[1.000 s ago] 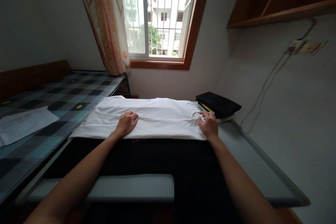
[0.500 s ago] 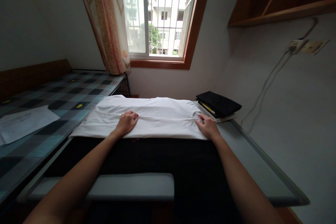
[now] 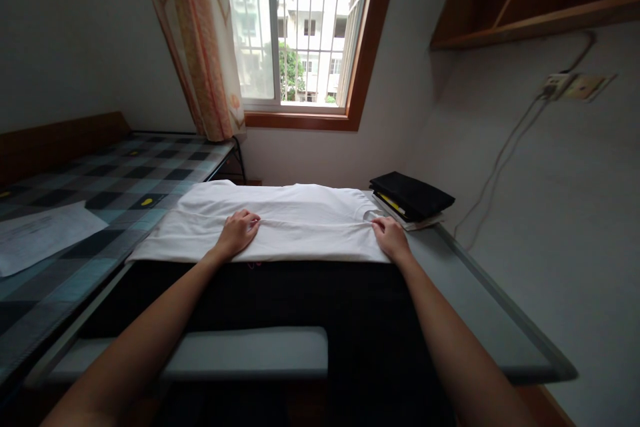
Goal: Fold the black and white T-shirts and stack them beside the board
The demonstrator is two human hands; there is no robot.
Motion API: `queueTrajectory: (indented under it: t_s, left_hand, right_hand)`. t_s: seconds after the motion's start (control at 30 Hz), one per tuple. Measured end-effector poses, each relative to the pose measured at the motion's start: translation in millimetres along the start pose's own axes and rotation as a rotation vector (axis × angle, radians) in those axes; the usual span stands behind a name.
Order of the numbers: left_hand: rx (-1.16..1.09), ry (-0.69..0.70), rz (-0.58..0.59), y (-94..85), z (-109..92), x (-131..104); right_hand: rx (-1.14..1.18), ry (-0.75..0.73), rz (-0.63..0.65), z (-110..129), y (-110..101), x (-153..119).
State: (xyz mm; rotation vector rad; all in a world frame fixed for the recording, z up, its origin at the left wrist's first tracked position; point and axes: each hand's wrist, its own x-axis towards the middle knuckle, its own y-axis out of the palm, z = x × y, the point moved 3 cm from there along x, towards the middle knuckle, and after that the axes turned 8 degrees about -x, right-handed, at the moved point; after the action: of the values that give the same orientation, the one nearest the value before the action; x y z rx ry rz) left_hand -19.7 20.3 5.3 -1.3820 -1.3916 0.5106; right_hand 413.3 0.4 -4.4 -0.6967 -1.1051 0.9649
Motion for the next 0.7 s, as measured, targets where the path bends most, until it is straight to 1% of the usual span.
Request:
queueTrajectory:
  t_s: [0.07, 0.17, 0.3, 0.4, 0.57, 0.7]
  left_hand:
    - [0.013, -0.02, 0.001, -2.5, 1.9, 0.1]
    - [0.046, -0.062, 0.011, -11.1, 9.7, -0.4]
    - [0.121, -0.153, 0.035, -28.7, 28.8, -3.2]
    - [0.176, -0.248, 0.018, -40.3, 44.8, -5.2]
    - [0.21, -0.34, 0.025, -47.8, 65.2, -4.0]
    - [0.272, -0.372, 0.006, -53.7, 77.8, -6.0]
  right_hand:
    - [0.011, 0.001, 0.002, -1.0, -0.4, 0.0]
    - [0.064, 0.004, -0.005, -4.6, -1.7, 1.6]
    - [0.13, 0.014, 0.014, -9.7, -1.3, 4.5]
    - [0.172, 0.031, 0.015, -11.5, -1.3, 5.9]
    - [0.254, 0.067, 0.019, -10.3, -5.1, 5.3]
    - [0.202, 0.086, 0.013, -7.6, -7.8, 3.5]
